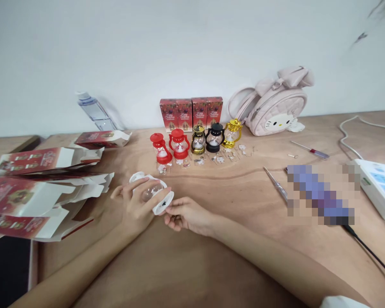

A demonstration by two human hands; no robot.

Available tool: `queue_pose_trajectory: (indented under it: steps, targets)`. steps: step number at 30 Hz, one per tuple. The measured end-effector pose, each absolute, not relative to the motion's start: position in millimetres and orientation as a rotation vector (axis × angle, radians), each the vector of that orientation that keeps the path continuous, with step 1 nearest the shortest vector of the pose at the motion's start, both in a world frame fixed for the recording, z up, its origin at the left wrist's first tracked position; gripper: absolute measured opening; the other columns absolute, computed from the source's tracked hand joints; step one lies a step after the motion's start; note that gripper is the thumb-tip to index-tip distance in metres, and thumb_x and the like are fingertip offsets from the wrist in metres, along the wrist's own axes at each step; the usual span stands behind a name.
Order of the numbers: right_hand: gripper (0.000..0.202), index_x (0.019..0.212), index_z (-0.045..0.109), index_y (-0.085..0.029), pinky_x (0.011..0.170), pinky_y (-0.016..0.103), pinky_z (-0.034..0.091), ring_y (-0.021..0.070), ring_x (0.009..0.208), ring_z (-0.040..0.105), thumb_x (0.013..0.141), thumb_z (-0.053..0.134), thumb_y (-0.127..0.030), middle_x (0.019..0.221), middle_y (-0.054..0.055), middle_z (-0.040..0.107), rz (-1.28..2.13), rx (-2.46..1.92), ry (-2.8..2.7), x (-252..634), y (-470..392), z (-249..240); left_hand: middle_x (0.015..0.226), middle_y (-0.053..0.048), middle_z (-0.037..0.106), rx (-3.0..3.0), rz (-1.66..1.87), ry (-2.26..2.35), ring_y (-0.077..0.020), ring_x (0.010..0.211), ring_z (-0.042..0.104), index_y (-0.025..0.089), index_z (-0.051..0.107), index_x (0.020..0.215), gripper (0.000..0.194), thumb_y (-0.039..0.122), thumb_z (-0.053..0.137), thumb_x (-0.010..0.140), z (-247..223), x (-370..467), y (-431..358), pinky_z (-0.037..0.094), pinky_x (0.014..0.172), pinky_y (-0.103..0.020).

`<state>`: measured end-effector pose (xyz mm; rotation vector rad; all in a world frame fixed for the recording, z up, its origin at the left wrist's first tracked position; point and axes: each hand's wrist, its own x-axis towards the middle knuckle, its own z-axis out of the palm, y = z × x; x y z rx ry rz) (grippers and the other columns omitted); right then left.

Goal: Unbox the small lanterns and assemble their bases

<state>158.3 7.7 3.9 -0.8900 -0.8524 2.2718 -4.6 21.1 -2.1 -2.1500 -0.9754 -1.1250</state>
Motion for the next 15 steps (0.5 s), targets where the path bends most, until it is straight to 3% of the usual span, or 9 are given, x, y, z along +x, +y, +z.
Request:
queue_pose_trajectory:
  steps: [5, 9, 15]
  targets:
    - [0.039, 0.072, 0.058, -0.015, 0.032, 0.019, 0.011, 0.0022, 0.029, 0.025, 0.072, 0.064, -0.053, 0.047, -0.007, 0.047, 1.777, -1.037, -0.966, 178.0, 38.2, -6.8, 0.090, 0.000, 0.069, -2.174, -1.137, -1.020, -0.0206, 0.095, 0.054, 0.032, 0.066, 0.095, 0.019, 0.019, 0.063, 0.083, -0.3, -3.9, 20.4, 0.025, 0.083, -0.040]
    - [0.043, 0.057, 0.043, -0.020, 0.032, 0.020, 0.015, 0.0054, 0.032, 0.024, 0.077, 0.055, -0.056, 0.040, -0.010, 0.030, 1.077, -1.233, -0.899, 213.0, 75.0, -14.2, 0.091, 0.000, 0.069, -2.206, -1.140, -1.006, -0.0208, 0.095, 0.054, 0.033, 0.066, 0.095, 0.024, 0.014, 0.062, 0.081, -0.6, -3.2, 19.5, 0.024, 0.082, -0.040]
    - [0.044, 0.058, 0.015, -0.024, 0.033, 0.021, 0.013, 0.0077, 0.037, 0.014, 0.088, 0.033, -0.052, 0.046, -0.010, 0.015, 0.636, -1.367, -0.766, 277.6, 114.3, -17.3, 0.090, -0.001, 0.069, -2.203, -1.149, -0.965, -0.0209, 0.094, 0.055, 0.032, 0.066, 0.096, 0.026, 0.012, 0.063, 0.080, -1.7, -2.3, 19.1, 0.024, 0.083, -0.040]
